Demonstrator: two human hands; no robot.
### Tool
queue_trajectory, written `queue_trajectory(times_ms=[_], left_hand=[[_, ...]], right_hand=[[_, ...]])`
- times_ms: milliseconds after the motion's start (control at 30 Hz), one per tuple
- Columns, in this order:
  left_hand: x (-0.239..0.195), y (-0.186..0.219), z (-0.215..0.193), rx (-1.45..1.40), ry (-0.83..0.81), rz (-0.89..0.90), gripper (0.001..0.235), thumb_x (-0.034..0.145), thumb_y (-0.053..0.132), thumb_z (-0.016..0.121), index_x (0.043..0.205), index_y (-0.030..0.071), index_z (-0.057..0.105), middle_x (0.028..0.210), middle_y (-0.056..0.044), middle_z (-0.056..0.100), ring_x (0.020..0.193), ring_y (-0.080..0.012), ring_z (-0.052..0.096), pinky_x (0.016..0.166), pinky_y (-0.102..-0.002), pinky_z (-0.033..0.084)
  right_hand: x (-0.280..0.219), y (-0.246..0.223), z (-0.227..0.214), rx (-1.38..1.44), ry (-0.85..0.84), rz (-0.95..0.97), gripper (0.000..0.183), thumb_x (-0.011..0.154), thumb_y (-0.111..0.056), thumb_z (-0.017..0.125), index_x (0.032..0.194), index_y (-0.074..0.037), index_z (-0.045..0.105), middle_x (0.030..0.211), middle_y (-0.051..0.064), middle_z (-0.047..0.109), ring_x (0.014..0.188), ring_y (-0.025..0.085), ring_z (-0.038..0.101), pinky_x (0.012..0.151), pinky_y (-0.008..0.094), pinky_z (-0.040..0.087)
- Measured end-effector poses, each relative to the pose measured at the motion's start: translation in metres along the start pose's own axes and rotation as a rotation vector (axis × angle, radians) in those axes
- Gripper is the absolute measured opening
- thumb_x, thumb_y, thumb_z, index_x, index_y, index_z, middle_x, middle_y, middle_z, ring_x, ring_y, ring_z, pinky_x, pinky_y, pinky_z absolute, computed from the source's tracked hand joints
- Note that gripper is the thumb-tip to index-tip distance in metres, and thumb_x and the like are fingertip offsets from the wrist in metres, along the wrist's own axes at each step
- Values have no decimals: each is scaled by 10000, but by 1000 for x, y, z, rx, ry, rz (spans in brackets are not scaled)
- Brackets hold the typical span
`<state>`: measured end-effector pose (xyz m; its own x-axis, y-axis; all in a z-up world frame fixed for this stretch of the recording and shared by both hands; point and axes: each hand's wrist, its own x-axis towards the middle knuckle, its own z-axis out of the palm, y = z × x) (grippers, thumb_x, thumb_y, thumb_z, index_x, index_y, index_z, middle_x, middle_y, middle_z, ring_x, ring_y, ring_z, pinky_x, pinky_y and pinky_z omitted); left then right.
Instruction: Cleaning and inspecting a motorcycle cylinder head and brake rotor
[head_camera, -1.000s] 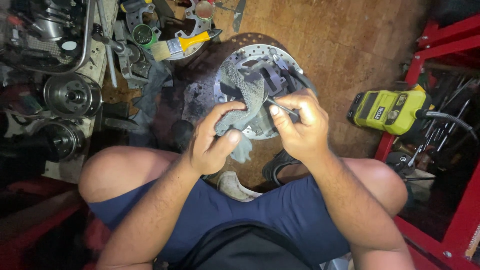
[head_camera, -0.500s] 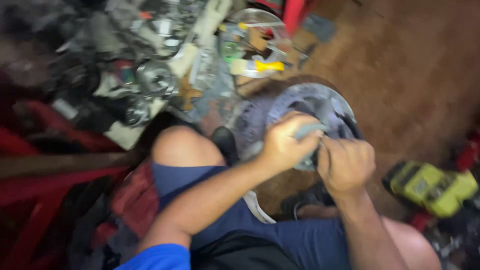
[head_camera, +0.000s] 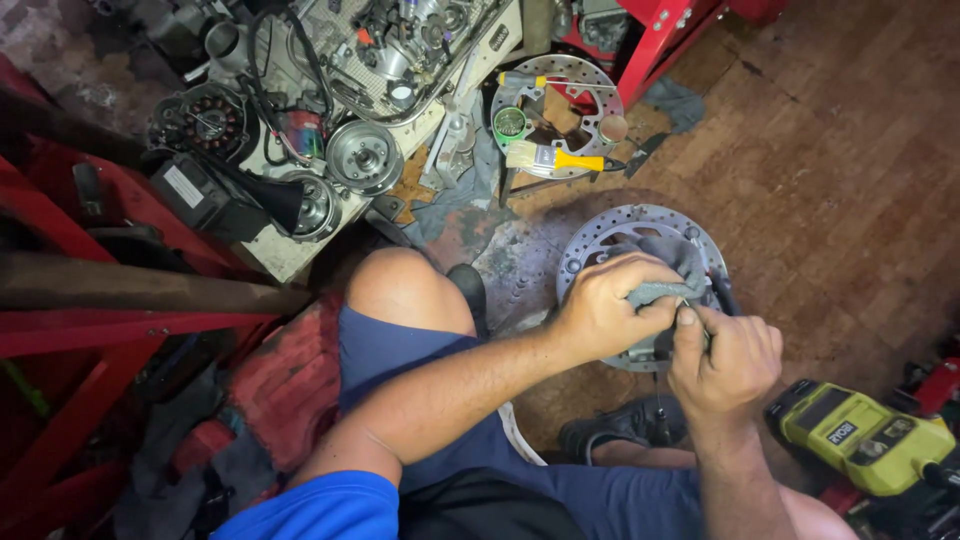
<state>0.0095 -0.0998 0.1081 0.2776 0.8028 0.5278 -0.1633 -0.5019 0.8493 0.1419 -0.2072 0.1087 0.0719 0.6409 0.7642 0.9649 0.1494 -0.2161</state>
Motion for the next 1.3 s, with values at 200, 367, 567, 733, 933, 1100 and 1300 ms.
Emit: queue_trajectory(times_ms=[200, 367, 567, 733, 933, 1100, 1300], left_hand=[[0, 1, -3, -67, -36, 2, 190, 809, 86, 742, 972, 182, 755, 922, -12, 752, 863, -255, 752, 770, -365, 606], [-3, -5, -7, -53, -96, 24, 187, 824, 118, 747, 1004, 167, 753, 952, -32, 756, 899, -274, 754, 790, -380, 608], [-4, -22, -32, -27, -178, 14, 220, 815, 91, 748, 1033, 119, 752, 939, -98, 765, 899, -337, 752, 768, -447, 607], [4, -29, -75, 209, -319, -203, 192, 930, 206, 677, 1105, 143, 723, 963, -137, 776, 942, -380, 746, 803, -512, 595], [23, -27, -109, 666, -611, -435, 329, 1054, 433, 453, 1202, 179, 601, 931, -150, 777, 895, -387, 770, 838, -568, 570], [41, -41, -129, 707, -640, -647, 392, 1024, 532, 470, 1173, 170, 478, 932, -209, 765, 919, -456, 754, 854, -579, 561], [54, -34, -161, 828, -765, -705, 396, 943, 483, 645, 1211, 219, 521, 1188, -152, 740, 1026, -463, 728, 905, -586, 550]], right_hand=[[-3, -11, -3, 138, -9, 227, 269, 1072, -125, 721, 812, -60, 696, 661, 102, 568, 606, 381, 577, 663, 454, 465], [-3, -19, -9, 232, -55, 453, 268, 1069, -69, 720, 805, -26, 696, 647, 159, 566, 614, 423, 567, 630, 455, 457], [-13, -16, 1, 385, -144, 817, 327, 1110, -161, 631, 809, -66, 716, 588, 105, 556, 580, 181, 458, 602, 388, 451], [-8, -17, 17, 480, -124, 968, 276, 1090, -137, 606, 848, -85, 729, 593, 49, 554, 604, 135, 473, 572, 304, 431], [5, -27, 42, 744, -118, 1148, 294, 1097, -144, 509, 863, -57, 664, 536, 35, 496, 489, 103, 427, 475, 226, 346], [18, -43, 60, 966, -186, 1215, 127, 1075, -156, 553, 1091, -39, 603, 815, 170, 753, 715, 181, 759, 672, 272, 610], [1, -35, 102, 852, -260, 1121, 71, 982, -62, 684, 1046, -33, 694, 758, 88, 693, 647, 143, 693, 604, 218, 540]])
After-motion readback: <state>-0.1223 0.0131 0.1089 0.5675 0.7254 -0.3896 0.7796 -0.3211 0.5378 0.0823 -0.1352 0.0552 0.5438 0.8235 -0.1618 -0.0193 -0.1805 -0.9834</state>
